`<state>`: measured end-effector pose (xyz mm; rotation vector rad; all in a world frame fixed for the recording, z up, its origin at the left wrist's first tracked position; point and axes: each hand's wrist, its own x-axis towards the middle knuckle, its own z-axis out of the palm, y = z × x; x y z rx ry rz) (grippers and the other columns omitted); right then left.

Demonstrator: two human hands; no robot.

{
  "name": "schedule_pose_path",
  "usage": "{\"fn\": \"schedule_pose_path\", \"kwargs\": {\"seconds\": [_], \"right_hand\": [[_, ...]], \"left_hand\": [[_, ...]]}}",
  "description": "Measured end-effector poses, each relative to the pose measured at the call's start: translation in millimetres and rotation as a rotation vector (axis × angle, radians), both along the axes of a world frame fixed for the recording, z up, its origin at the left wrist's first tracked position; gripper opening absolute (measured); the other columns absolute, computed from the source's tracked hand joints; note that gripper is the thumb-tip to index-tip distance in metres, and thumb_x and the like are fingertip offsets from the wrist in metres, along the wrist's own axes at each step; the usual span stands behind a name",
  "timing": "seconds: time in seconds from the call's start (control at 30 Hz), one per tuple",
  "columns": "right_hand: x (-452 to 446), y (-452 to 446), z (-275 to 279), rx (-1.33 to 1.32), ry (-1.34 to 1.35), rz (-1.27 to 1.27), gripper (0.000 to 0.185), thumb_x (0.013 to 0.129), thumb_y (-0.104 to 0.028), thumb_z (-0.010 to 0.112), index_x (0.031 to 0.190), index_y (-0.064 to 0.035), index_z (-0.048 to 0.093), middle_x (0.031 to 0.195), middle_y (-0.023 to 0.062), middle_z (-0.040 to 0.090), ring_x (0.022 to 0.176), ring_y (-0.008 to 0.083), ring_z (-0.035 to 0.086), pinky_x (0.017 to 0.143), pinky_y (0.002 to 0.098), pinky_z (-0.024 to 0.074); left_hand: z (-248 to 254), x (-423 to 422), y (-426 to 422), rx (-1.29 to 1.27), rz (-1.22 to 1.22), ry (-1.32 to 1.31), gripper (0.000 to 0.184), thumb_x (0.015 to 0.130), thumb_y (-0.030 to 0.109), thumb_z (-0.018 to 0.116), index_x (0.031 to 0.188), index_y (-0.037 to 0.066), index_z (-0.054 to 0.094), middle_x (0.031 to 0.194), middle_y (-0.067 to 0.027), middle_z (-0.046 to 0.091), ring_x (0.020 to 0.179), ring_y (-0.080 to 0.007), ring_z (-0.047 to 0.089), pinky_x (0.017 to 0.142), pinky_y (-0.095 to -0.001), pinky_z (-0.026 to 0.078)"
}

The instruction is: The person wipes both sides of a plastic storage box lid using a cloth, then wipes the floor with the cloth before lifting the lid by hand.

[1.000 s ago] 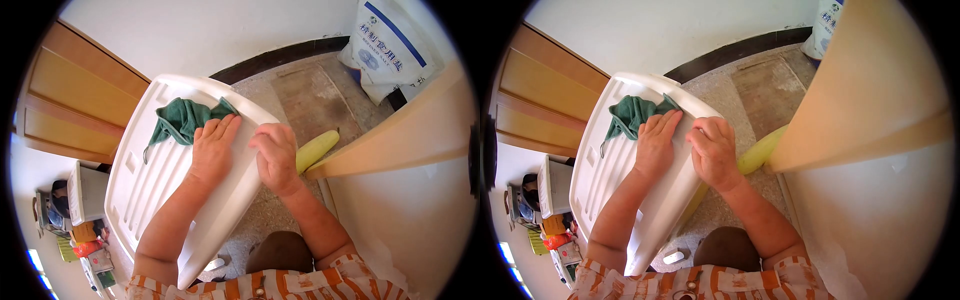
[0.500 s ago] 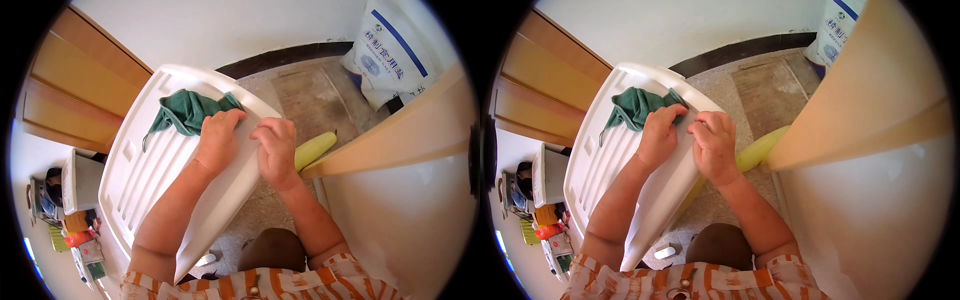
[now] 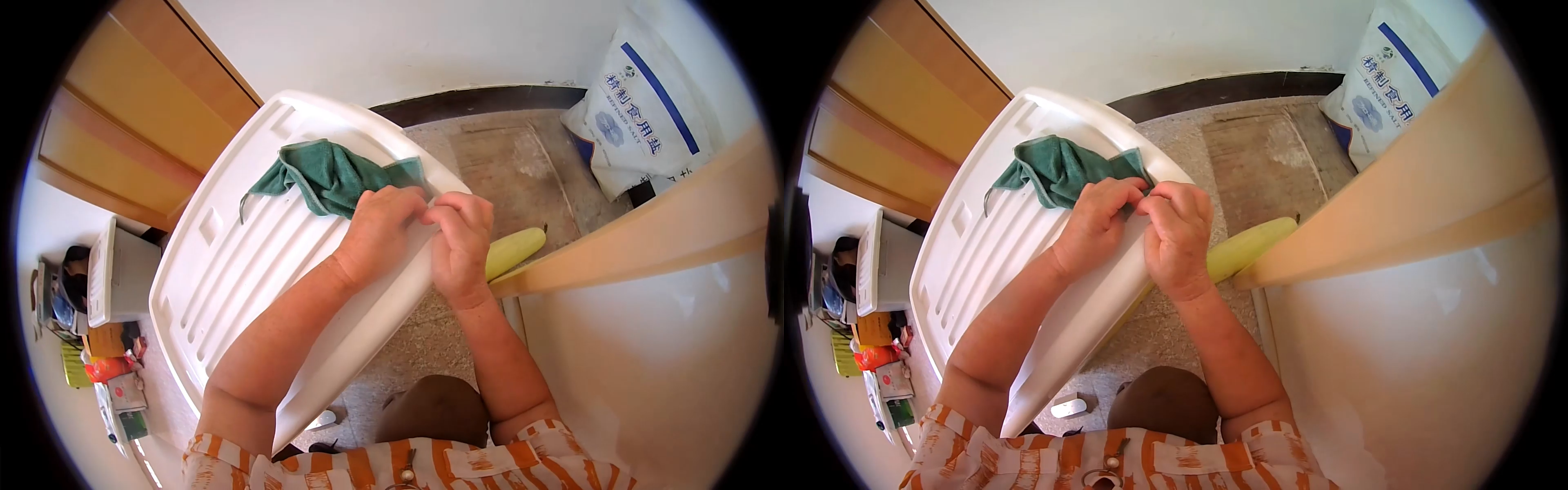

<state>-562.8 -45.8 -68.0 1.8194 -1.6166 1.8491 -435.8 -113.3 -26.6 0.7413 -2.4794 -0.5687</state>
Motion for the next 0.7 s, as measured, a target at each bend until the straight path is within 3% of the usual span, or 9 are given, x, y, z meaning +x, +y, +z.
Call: {"fn": "schedule_pose_path", "kwargs": {"seconds": [0.13,0.2,0.43,0.5,0.6,0.7], "right_hand": [[-1,-4,-2,0.014,-0.003,0.006,0.024,0.062,0.008,0.052,0.078,-0.0073,0.06,0.092,0.0051,0.056,0.089,0.0273,0.048,0.079,0.0359,0.0386],[-1,-4,-2,0.007,0.001,0.0,0.024,0.063,0.008,0.051,0.078,-0.0072,0.06,0.092,0.0052,0.056,0.089,0.0273,0.048,0.079,0.0357,0.0386],[-3,-1,0,0.036,0.042,0.022,0.022,0.064,0.007,0.05,0.077,-0.007,0.06,0.092,0.0062,0.056,0.089,0.0274,0.048,0.08,0.0356,0.0385],[-4,0,1,0.053,0.059,0.021,0.021,0.065,0.007,0.05,0.077,-0.0071,0.06,0.092,0.0064,0.056,0.089,0.0276,0.048,0.081,0.0359,0.0383],[-4,1,2,0.078,0.068,0.024,0.02,0.066,0.006,0.049,0.077,-0.0073,0.06,0.092,0.0064,0.056,0.089,0.0279,0.048,0.081,0.0361,0.0381],[-5,1,4,0.09,0.087,0.019,0.019,0.067,0.005,0.049,0.077,-0.0072,0.06,0.092,0.0065,0.056,0.089,0.0278,0.048,0.082,0.0362,0.0381]], "left_hand": [[2,-1,-7,0.07,0.003,0.035,0.031,0.068,-0.011,0.043,0.09,0.005,0.057,0.097,-0.0116,0.063,0.084,-0.0308,0.055,0.075,-0.0369,0.041],[-1,-3,-18,0.308,-0.046,0.132,0.03,0.068,-0.01,0.04,0.089,0.004,0.056,0.086,-0.0126,0.062,0.078,-0.0322,0.054,0.071,-0.0352,0.043],[7,5,-26,0.242,-0.085,0.018,0.025,0.067,-0.008,0.042,0.084,0.004,0.056,0.078,-0.0117,0.06,0.074,-0.0316,0.054,0.069,-0.0346,0.043],[12,11,-25,0.105,-0.096,-0.197,0.022,0.069,-0.007,0.044,0.082,0.006,0.056,0.077,-0.0088,0.06,0.074,-0.03,0.055,0.068,-0.0352,0.041],[14,24,-16,0.003,-0.09,-0.194,0.018,0.07,-0.005,0.045,0.077,0.008,0.055,0.077,-0.0071,0.06,0.075,-0.0298,0.054,0.068,-0.0357,0.04],[17,29,-22,0.128,-0.146,-0.189,0.019,0.069,-0.007,0.043,0.074,0.007,0.056,0.075,-0.0059,0.059,0.073,-0.0233,0.055,0.068,-0.032,0.041]]}}
